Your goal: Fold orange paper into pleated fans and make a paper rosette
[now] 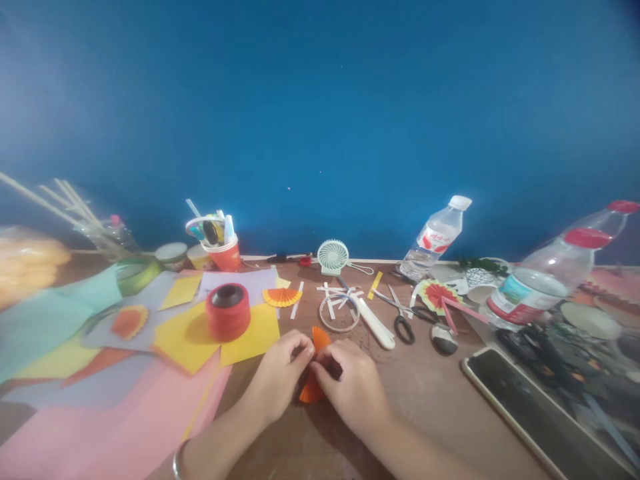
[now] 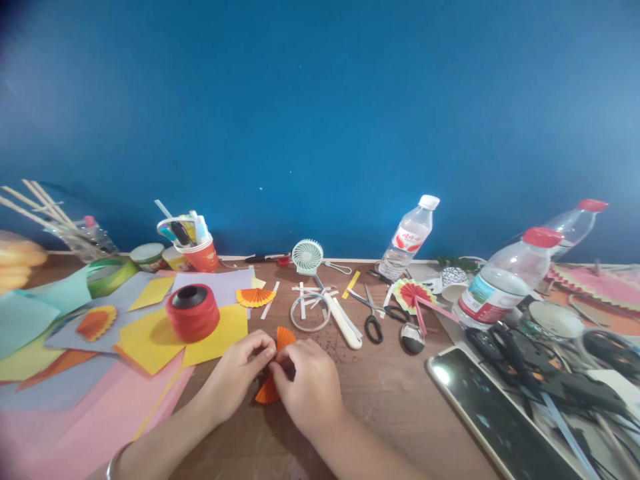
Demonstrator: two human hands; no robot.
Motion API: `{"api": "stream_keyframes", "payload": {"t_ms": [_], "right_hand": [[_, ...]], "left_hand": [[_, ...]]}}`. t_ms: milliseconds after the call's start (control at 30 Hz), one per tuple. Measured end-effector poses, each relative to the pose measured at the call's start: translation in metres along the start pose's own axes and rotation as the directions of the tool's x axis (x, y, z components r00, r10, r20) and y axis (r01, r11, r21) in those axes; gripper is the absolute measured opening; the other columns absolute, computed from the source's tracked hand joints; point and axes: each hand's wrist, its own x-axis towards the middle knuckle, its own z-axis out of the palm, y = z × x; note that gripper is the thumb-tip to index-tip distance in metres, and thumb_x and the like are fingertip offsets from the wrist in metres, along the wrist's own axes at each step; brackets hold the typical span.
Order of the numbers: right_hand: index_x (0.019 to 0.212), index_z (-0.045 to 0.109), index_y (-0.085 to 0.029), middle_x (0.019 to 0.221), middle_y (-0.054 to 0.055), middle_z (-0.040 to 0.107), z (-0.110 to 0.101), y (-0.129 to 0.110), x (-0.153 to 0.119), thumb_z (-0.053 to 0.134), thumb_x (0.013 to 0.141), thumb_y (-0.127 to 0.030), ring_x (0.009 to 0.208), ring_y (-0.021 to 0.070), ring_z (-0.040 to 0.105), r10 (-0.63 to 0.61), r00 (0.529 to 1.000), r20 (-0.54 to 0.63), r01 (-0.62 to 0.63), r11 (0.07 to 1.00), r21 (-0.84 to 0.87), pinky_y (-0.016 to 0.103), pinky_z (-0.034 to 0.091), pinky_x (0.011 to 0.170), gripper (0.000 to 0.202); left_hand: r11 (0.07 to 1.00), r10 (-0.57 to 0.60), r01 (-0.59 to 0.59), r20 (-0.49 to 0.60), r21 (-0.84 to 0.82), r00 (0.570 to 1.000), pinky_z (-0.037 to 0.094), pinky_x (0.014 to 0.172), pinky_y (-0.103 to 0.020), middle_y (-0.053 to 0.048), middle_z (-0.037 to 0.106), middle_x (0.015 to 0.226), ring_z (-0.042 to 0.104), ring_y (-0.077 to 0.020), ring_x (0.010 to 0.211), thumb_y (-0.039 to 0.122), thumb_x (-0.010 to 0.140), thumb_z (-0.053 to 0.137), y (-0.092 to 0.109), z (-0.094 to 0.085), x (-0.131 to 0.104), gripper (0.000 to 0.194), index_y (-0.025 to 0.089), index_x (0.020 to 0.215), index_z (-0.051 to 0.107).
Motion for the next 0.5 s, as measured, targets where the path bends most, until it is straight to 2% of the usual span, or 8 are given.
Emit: {"api": "stream_keyframes", "payload": {"t_ms": [233, 500], "right_hand": [[0.065, 0.054, -0.020, 0.066, -0.001, 0.057, 0.0026, 0.0033, -0.0002, 0.055, 0.075, -0.017, 0.066, 0.0143, 0.051, -0.013, 1.000, -0.024, 0.012, 0.999, -0.045, 0.022, 0.034, 0.058, 0.010], [0.061, 0.048, -0.020, 0.062, -0.002, 0.052, -0.0007, -0.0005, 0.0010, 0.049, 0.071, -0.012, 0.062, 0.0130, 0.048, -0.009, 0.999, -0.048, 0.005, 0.997, -0.080, 0.021, 0.033, 0.056, 0.012]], "left_hand": [[1.000, -0.029, 0.029, 0.009, 0.003, 1.000, 0.036, 0.061, -0.026, 0.002, 0.049, 0.066, 0.048, -0.0153, 0.064, 0.026, 0.077, 0.042, 0.0034, -0.0011, -0.0003, 0.017, 0.018, 0.063, 0.048], [0.999, -0.033, 0.033, -0.004, 0.009, 0.999, 0.037, 0.060, -0.026, 0.002, 0.049, 0.066, 0.049, -0.0150, 0.064, 0.025, 0.076, 0.044, 0.0031, -0.0007, -0.0005, 0.017, 0.019, 0.061, 0.049]]}}
